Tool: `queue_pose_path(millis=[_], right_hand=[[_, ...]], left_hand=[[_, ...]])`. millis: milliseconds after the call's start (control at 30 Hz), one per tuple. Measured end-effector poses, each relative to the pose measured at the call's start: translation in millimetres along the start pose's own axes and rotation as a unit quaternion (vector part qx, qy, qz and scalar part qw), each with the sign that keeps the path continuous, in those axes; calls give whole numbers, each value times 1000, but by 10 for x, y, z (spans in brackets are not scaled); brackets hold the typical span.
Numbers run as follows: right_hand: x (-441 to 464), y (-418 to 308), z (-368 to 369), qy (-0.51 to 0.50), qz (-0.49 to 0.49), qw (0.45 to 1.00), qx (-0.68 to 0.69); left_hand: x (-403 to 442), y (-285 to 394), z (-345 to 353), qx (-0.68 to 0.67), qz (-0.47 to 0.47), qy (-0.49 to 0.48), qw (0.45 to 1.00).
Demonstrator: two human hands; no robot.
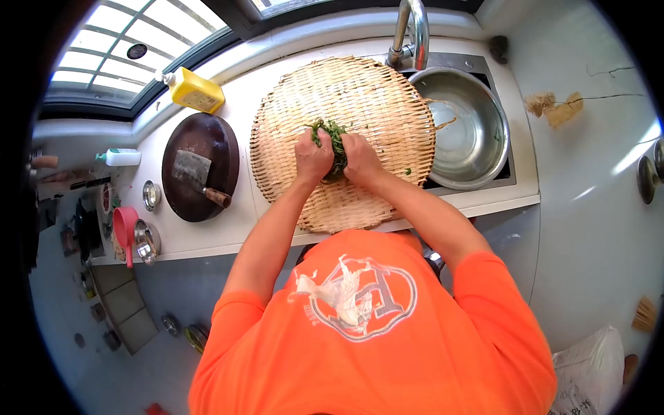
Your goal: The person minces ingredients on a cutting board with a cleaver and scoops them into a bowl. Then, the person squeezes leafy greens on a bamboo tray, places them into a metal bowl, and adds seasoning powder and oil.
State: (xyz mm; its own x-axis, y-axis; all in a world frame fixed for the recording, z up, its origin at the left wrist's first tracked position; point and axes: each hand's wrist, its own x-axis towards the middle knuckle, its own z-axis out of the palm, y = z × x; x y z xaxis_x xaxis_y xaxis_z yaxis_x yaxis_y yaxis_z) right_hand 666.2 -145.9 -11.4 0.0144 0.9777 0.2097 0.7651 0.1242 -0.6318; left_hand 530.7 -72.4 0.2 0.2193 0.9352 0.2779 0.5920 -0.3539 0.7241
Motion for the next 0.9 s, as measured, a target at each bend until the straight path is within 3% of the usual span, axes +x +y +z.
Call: queue_pose_path(millis=[100,133,167,267,300,400,433,533,567,667,700,800,900], right_hand=[[51,-91,-211,3,-25,1000,-18],[60,-106,-255,-55,-18,998,-24],[74,-106,-290,-113,-12,993,-31],[177,-96,-564,-204,-44,978,5],[146,-81,-641,-226,-59,972,28],[299,66,-688,-190,100,975,61],[359,104,-545,-178,235,954,47],[490,86,-125,-190,285,936,82],[493,71,80,-157,229,959,56],[503,-111,64,-116,195,967,112],[484,-186,40,-48,139,980,133],[423,-312,-91,36,25,998,38],[373,-330,-226,3,-58,998,23]], left_hand=[[-117,63,-83,-44,-84,5,995],[-163,80,-84,-70,-121,13,990],[-196,70,-131,-76,-182,-52,979],[-381,-266,-12,-63,-129,-34,989],[-332,28,-291,-54,-225,-98,968],[-234,53,-436,-21,-302,-131,944],[-214,103,-378,-19,-324,-138,936],[-62,213,-189,-98,-398,-220,885],[-41,237,-132,-127,-430,-181,875],[-5,256,-27,-210,-519,-58,827],[-42,224,-15,-141,-443,-19,885],[-96,83,-28,-117,-337,-8,934],[-158,99,-135,-152,-216,-2,964]])
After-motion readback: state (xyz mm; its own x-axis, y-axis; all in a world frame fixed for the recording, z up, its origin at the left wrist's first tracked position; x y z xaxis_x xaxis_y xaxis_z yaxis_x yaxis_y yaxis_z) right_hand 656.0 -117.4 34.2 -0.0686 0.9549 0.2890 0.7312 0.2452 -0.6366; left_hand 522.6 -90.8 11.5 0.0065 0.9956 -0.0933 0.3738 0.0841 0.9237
